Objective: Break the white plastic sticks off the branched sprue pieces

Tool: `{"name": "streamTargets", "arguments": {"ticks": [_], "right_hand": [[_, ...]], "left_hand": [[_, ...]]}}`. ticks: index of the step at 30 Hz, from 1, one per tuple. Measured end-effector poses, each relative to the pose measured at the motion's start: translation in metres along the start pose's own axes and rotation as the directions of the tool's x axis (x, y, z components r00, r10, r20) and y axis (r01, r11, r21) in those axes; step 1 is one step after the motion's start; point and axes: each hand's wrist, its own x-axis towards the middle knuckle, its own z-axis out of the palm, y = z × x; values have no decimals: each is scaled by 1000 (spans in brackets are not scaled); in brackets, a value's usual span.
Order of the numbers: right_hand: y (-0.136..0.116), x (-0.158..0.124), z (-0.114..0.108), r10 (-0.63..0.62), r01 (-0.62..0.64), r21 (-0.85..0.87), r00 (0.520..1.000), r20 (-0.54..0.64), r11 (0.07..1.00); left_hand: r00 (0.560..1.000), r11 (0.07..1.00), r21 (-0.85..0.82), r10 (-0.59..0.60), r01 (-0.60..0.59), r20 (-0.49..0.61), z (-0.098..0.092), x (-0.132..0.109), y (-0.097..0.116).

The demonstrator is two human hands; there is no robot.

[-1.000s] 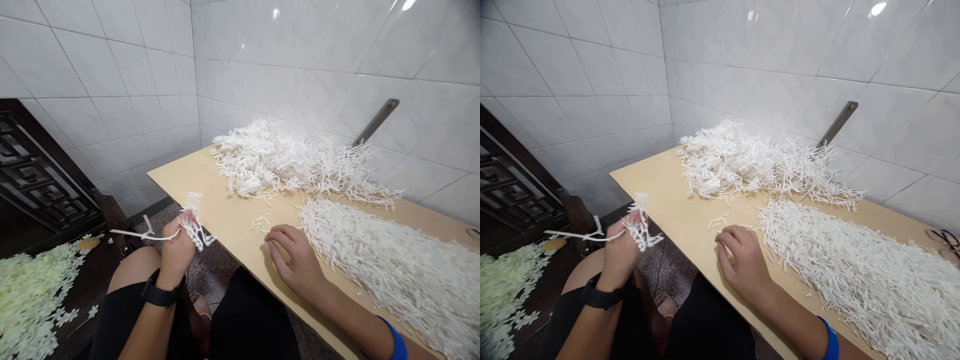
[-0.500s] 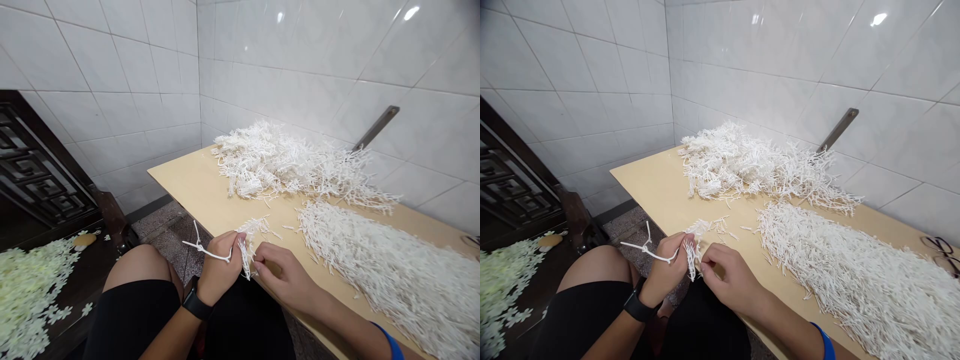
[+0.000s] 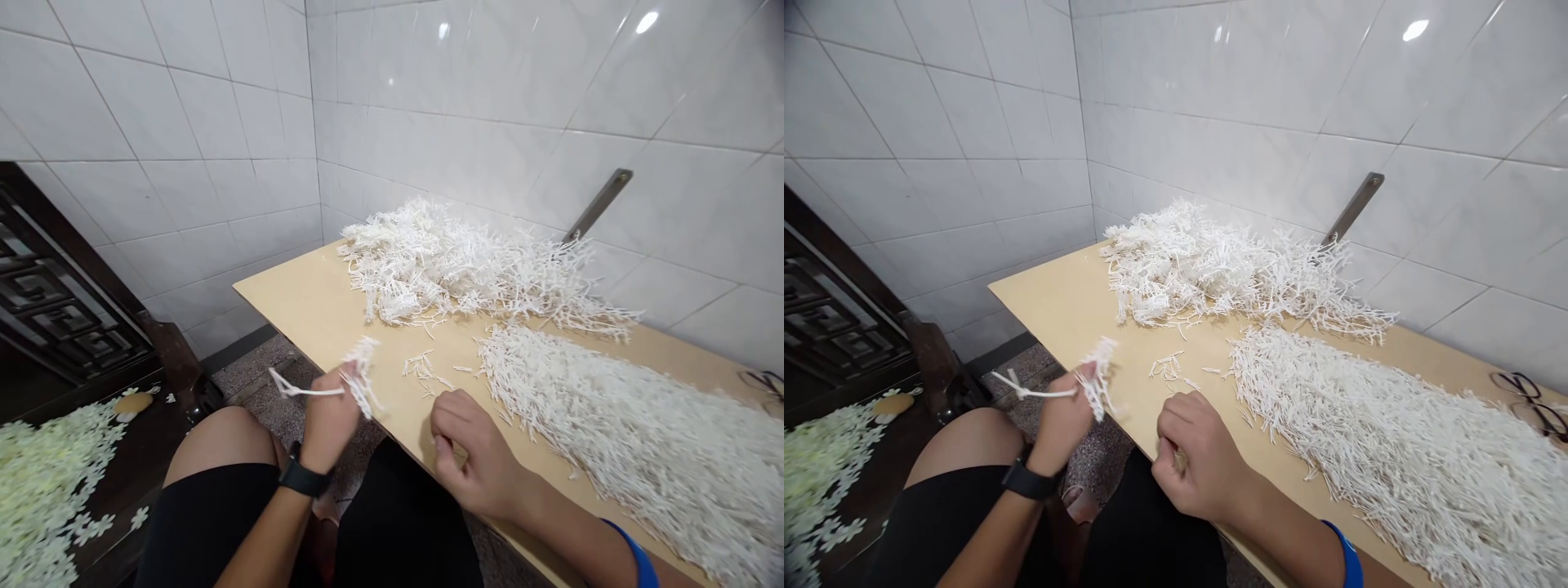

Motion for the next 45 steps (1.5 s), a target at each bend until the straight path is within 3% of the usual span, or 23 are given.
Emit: {"name": "streamTargets", "arguments": {"ticks": [3, 7, 13, 15, 19, 24, 28, 34, 37, 40, 45], "right_hand": [[11, -1, -2, 44, -49, -86, 997, -57, 995], [22, 3, 1, 170, -182, -203, 983, -76, 962], [4, 2, 7, 187, -194, 69, 977, 99, 979], [-1, 3, 10, 159, -182, 149, 975, 154, 972], [-3, 4, 13, 186, -217, 208, 970, 158, 954], [-2, 2, 13, 211, -253, 236, 959, 190, 938], [-1, 1, 12, 250, -272, 204, 960, 127, 941], [-2, 1, 15, 198, -295, 339, 935, 293, 893], [-3, 2, 15, 248, -345, 368, 925, 287, 863], [-6, 2, 12, 326, -391, 313, 914, 241, 865], [-3, 0, 4, 299, -339, 267, 937, 180, 902]], "left_hand": [[997, 999, -22, -34, 33, -71, -15, 11, -10], [1000, 999, -42, 20, -19, 23, -9, 1, -4], [979, 986, 11, 165, -167, 124, 19, -23, 17], [964, 975, 40, 210, -219, 163, 21, -25, 19], [958, 963, 98, 232, -251, 167, 16, -20, 14], [982, 989, 26, 144, -148, 121, 5, -12, 12], [978, 992, -82, 112, -99, 176, 10, -18, 18], [967, 982, -188, 78, -33, 241, 24, -28, 21], [965, 977, -209, 97, -45, 245, 22, -25, 22], [982, 980, -197, 57, -21, 178, 12, -14, 17], [996, 961, -264, -86, 86, 10, -27, 15, -2]]}}
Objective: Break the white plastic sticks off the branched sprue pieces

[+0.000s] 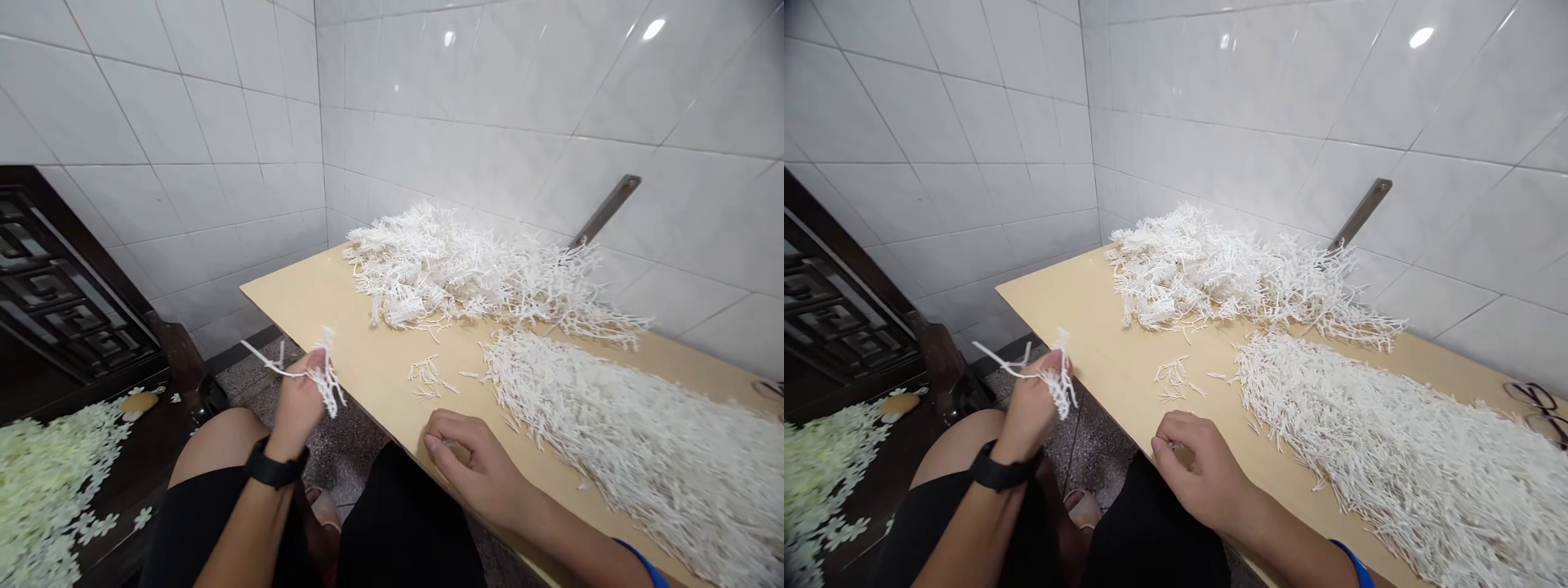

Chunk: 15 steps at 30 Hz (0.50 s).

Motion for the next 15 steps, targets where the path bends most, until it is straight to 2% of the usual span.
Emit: {"name": "streamTargets", "arguments": {"ticks": [2, 4, 6, 8, 9, 11, 13, 15], "right_hand": [[8, 3, -5, -15, 11, -86, 999, -46, 996], [17, 8, -9, -55, 18, -247, 988, -143, 969], [24, 13, -11, -120, 8, -404, 960, -253, 915], [25, 14, -12, -161, -2, -445, 931, -328, 896], [23, 14, -12, -151, -1, -410, 928, -339, 912], [16, 12, -10, -65, -13, -254, 953, -296, 967], [7, 10, -6, 44, -57, -73, 984, -171, 996], [1, 9, -3, 103, -101, 52, 994, -36, 993]], "left_hand": [[1000, 1000, 9, -8, 8, 13, -11, 5, 1], [998, 1000, 20, -11, 10, 67, -10, 3, 4], [990, 1000, 22, 3, -6, 139, 1, -5, 6], [984, 1000, 14, 20, -23, 179, 16, -14, 8], [983, 1000, 14, 15, -18, 183, 23, -17, 9], [987, 1000, 20, -7, 4, 159, 35, -24, 10], [992, 1000, 17, -11, 9, 123, 44, -30, 11], [995, 1000, -18, 4, -2, 103, 49, -36, 12]]}}
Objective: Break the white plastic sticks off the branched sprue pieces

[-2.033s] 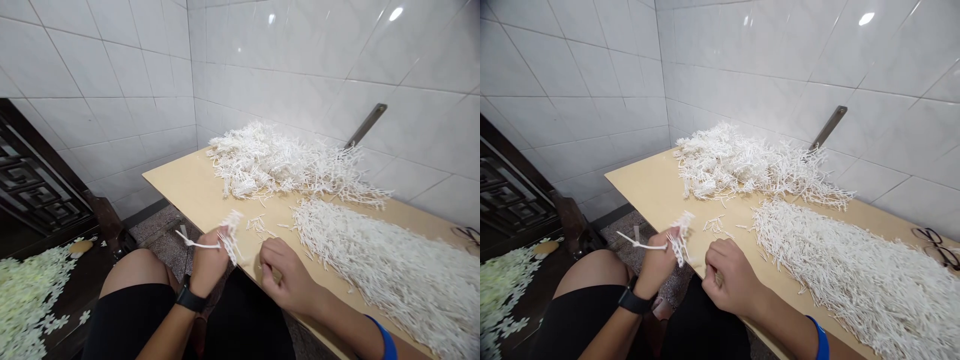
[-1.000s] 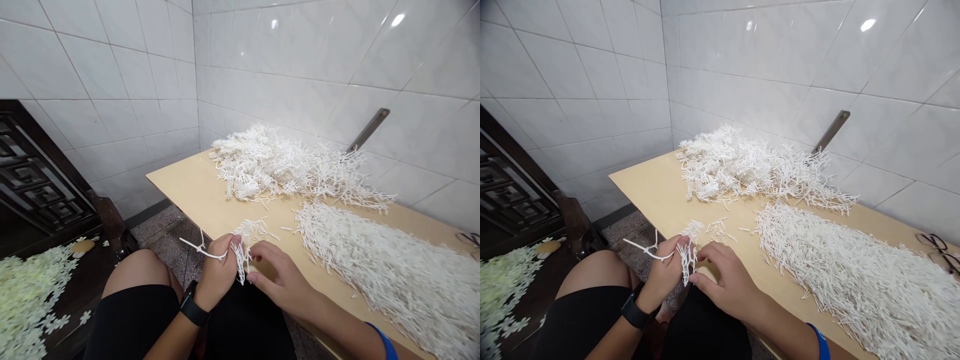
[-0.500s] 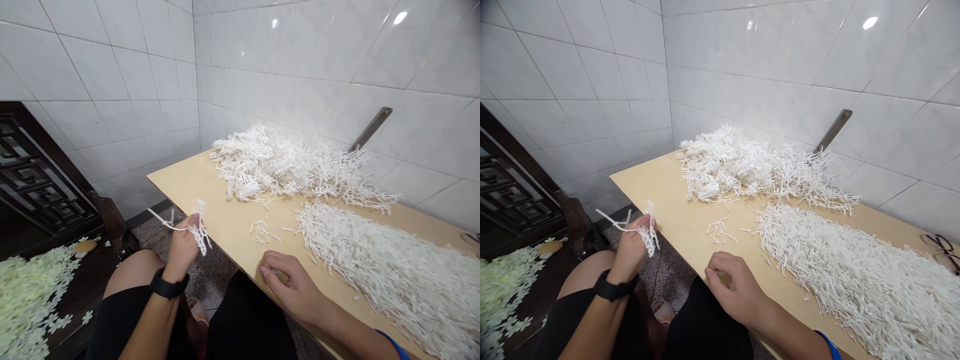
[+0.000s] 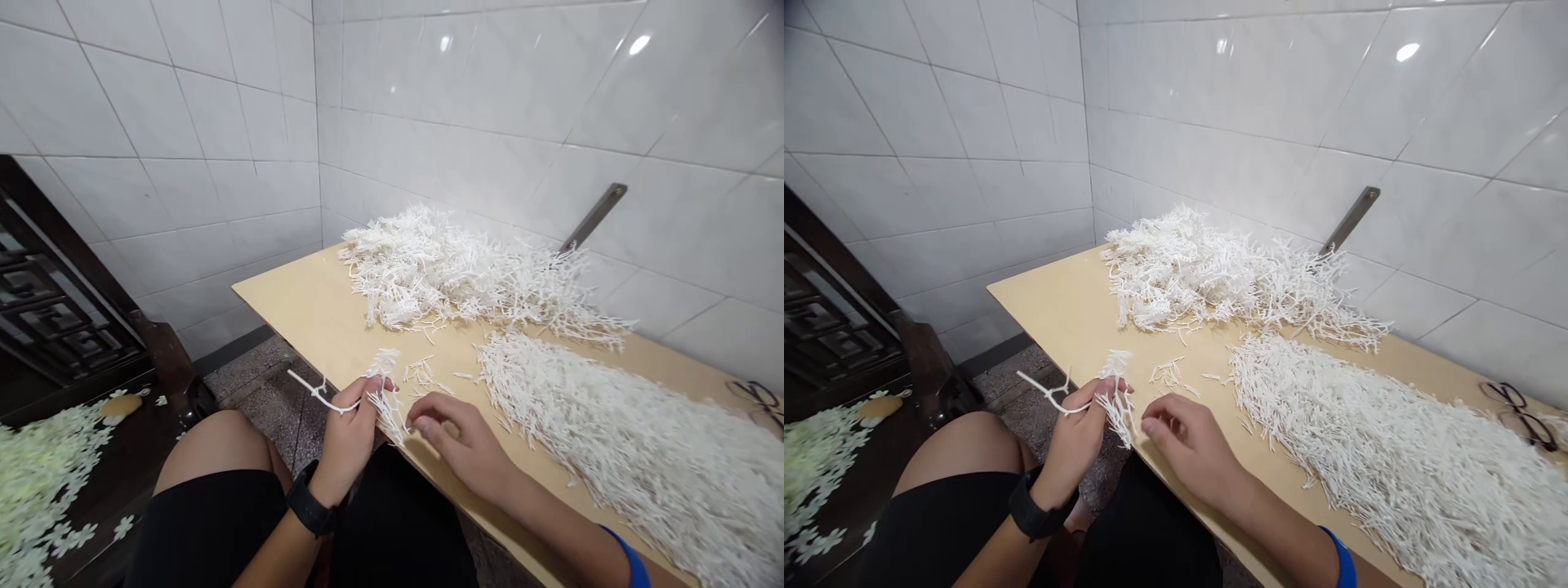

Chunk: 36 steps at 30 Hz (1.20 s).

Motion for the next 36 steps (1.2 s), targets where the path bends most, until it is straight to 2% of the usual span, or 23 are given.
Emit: {"name": "streamTargets", "arguments": {"ticks": [3, 10, 14, 18, 22, 24, 28, 30, 33, 36], "right_hand": [[-3, 1, 3, 32, -41, 120, 997, 76, 992], [-3, 3, -4, 107, -134, 357, 990, 94, 924], [-1, 3, -7, 97, -112, 372, 994, 58, 921], [3, 4, -9, 173, -153, 357, 985, -26, 922], [4, 4, -9, 158, -151, 406, 987, 17, 901], [3, 4, -8, 131, -123, 390, 991, 7, 913], [1, 4, -7, 70, -45, 260, 994, -88, 964], [1, 3, -7, 5, 14, 163, 993, -116, 987], [1, 1, -6, -135, 136, -1, 982, -130, 991], [2, 0, -5, -220, 212, -75, 969, -117, 974]], "left_hand": [[1000, 997, -80, 17, -16, 11, 7, -6, 1], [999, 985, -172, 38, -31, 39, 8, -7, 6], [996, 980, -186, 74, -66, 41, 4, -6, 6], [993, 980, -180, 98, -84, 69, 0, -6, 4], [987, 979, -190, 102, -77, 128, -2, -6, 2], [981, 982, -178, 87, -56, 171, -2, -5, 2], [957, 987, -155, 77, -34, 280, -3, -4, 5], [930, 992, -121, 84, -43, 358, -5, -3, 6], [872, 992, -23, 118, -121, 476, -11, -4, 7], [836, 985, 8, 140, -170, 530, -15, -5, 7]]}}
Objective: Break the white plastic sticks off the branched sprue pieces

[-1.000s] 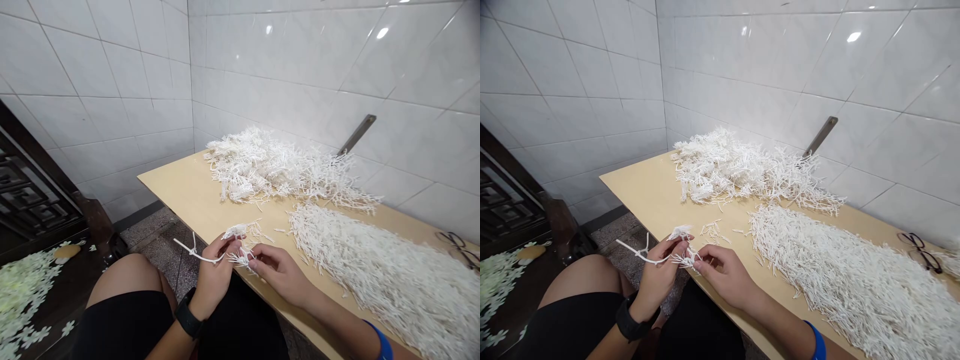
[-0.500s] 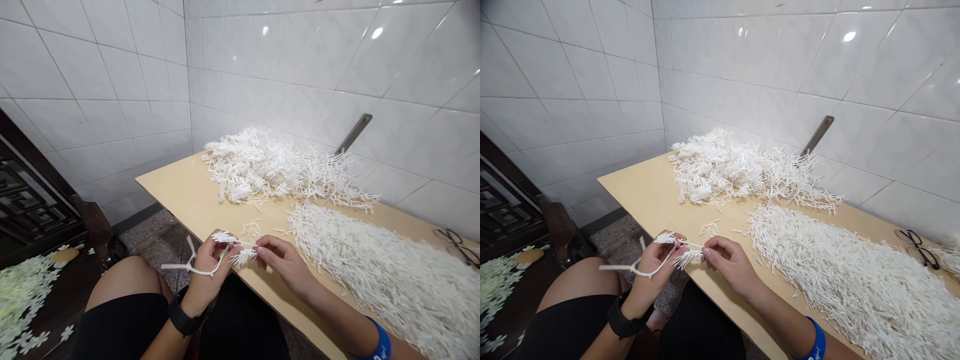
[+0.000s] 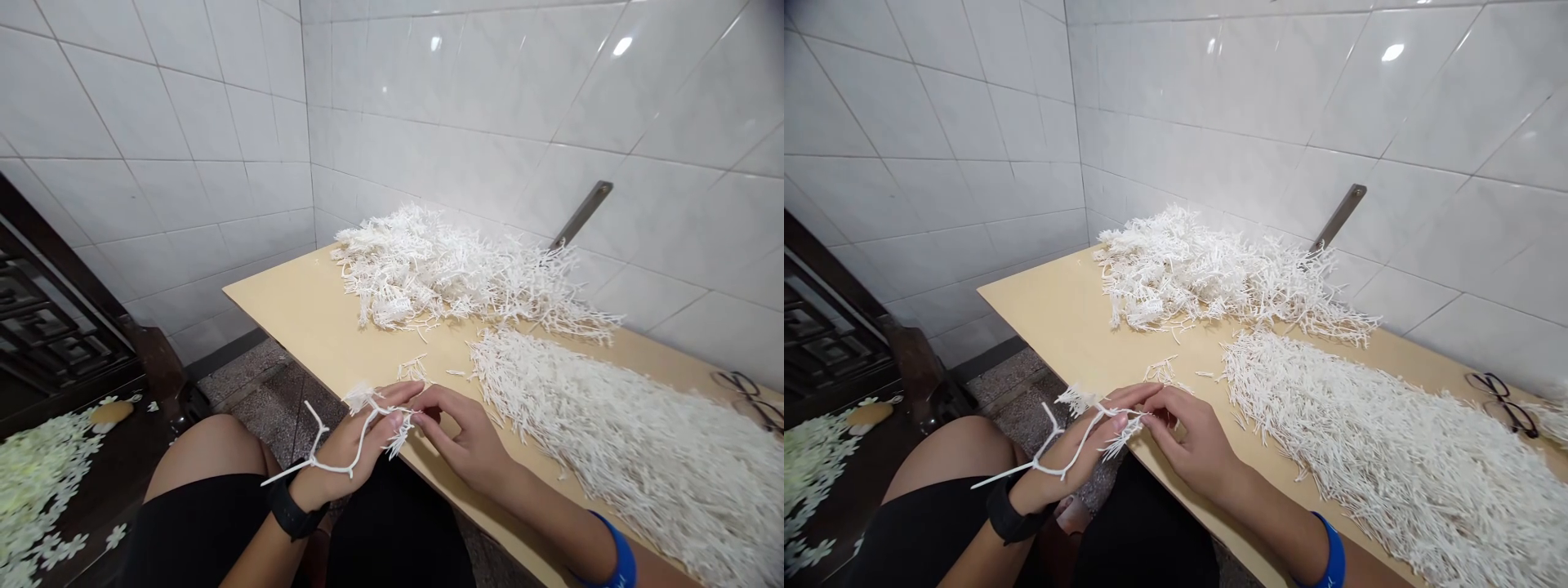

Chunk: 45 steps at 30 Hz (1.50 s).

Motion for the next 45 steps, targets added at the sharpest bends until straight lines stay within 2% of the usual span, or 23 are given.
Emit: {"name": "streamTargets", "arguments": {"ticks": [4, 8, 11, 13, 16, 17, 18, 20, 22, 24, 26, 28, 30, 34, 41, 45], "right_hand": [[-2, 0, 0, 12, -11, -58, 1000, 9, 998], [-6, 3, 2, 105, -103, -36, 991, 78, 994], [-8, 5, 3, 112, -110, -29, 991, 79, 994], [-8, 4, 0, 107, -105, -42, 993, 48, 994], [-3, 3, -6, 119, -120, -98, 993, -13, 988], [0, 4, -8, 114, -117, -146, 993, -25, 982], [3, 5, -10, 100, -106, -207, 994, -40, 973], [7, 8, -11, 52, -78, -331, 995, -88, 940], [7, 11, -10, 29, -73, -351, 991, -127, 933], [4, 12, -8, 80, -98, -202, 992, -93, 974], [0, 11, -5, 159, -158, 35, 987, -10, 987], [-3, 10, -1, 227, -236, 227, 972, 64, 945], [-4, 9, 2, 273, -293, 319, 956, 107, 902], [-2, 9, 4, 279, -314, 356, 949, 147, 880], [-10, 11, -1, 198, -294, 472, 950, 243, 831], [-9, 13, -2, 206, -289, 417, 950, 234, 861]], "left_hand": [[1000, 999, 43, 0, 2, -31, -1, 2, 1], [986, 996, 89, -4, 20, -170, 7, 6, 0], [966, 996, 81, -11, 33, -257, 11, 8, -3], [940, 998, 19, -44, 53, -338, 5, 10, -5], [853, 995, -92, -90, 49, -513, -11, 12, -3], [837, 994, -108, -87, 34, -539, -15, 12, -2], [847, 993, -120, -80, 20, -525, -17, 12, -1], [894, 990, -143, -73, 10, -443, -14, 10, 0], [930, 987, -158, -70, 13, -360, -3, 8, 0], [946, 986, -166, -65, 13, -317, 9, 7, -2], [953, 985, -172, -63, 11, -297, 19, 7, -5], [959, 988, -154, -53, 10, -277, 24, 8, -9], [966, 996, -94, -19, -6, -259, 27, 8, -13], [962, 999, 7, 51, -51, -269, 28, 8, -15], [930, 999, 36, 15, -2, -367, 30, 9, -5], [909, 1000, 10, 9, -5, -417, 33, 13, -8]]}}
